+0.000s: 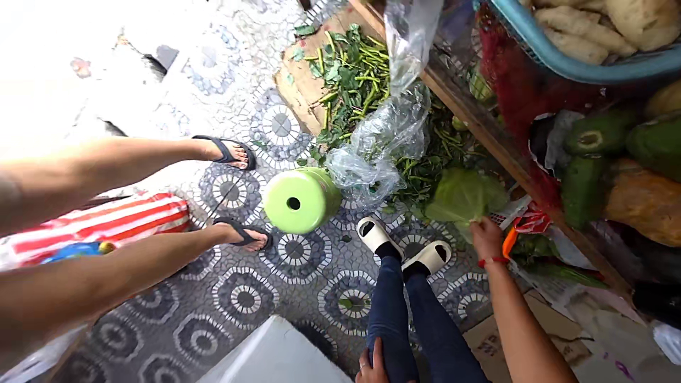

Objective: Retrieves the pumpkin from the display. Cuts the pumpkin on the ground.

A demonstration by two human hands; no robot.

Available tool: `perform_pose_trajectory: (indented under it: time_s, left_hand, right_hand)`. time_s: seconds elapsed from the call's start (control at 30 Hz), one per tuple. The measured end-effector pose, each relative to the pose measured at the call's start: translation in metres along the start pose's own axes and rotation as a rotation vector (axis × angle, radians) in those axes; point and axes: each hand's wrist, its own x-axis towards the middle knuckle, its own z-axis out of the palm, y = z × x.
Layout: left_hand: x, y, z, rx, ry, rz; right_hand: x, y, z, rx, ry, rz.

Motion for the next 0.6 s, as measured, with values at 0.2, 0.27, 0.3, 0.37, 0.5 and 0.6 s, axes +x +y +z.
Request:
perform_pose_trajectory:
  time_s: [0.2, 0.27, 0.3, 0.37, 0.5, 0.6]
  left_hand:
    - [0.014, 0.001, -0.072, 0.052, -0.191, 0.02]
    - [0.023, 0.002, -0.101, 0.075, -0.275, 0.033]
    - [0.029, 0.004, -0.105, 0.109, -0.303, 0.04]
    - [0.043, 0.007, -0.099, 0.17, -0.317, 0.055]
    - [0.067, 0.001, -0.079, 0.216, -0.319, 0.068]
    - [0.071, -0.007, -0.081, 0.223, -0.336, 0.074]
  right_hand:
    - [-0.044, -0.057, -0.062, -0.293, 0.013, -0.336]
    - [-0.063, -0.079, -0.07, -0.341, -0.166, -0.349]
    - [-0.07, -0.084, -0.071, -0.37, -0.28, -0.304]
    - [-0.082, -0.082, -0.069, -0.462, -0.472, -0.2]
    - [-0.111, -0.067, -0.049, -0.669, -0.622, -0.062]
    - [-0.134, -0.053, -0.022, -0.632, -0.699, -0.013]
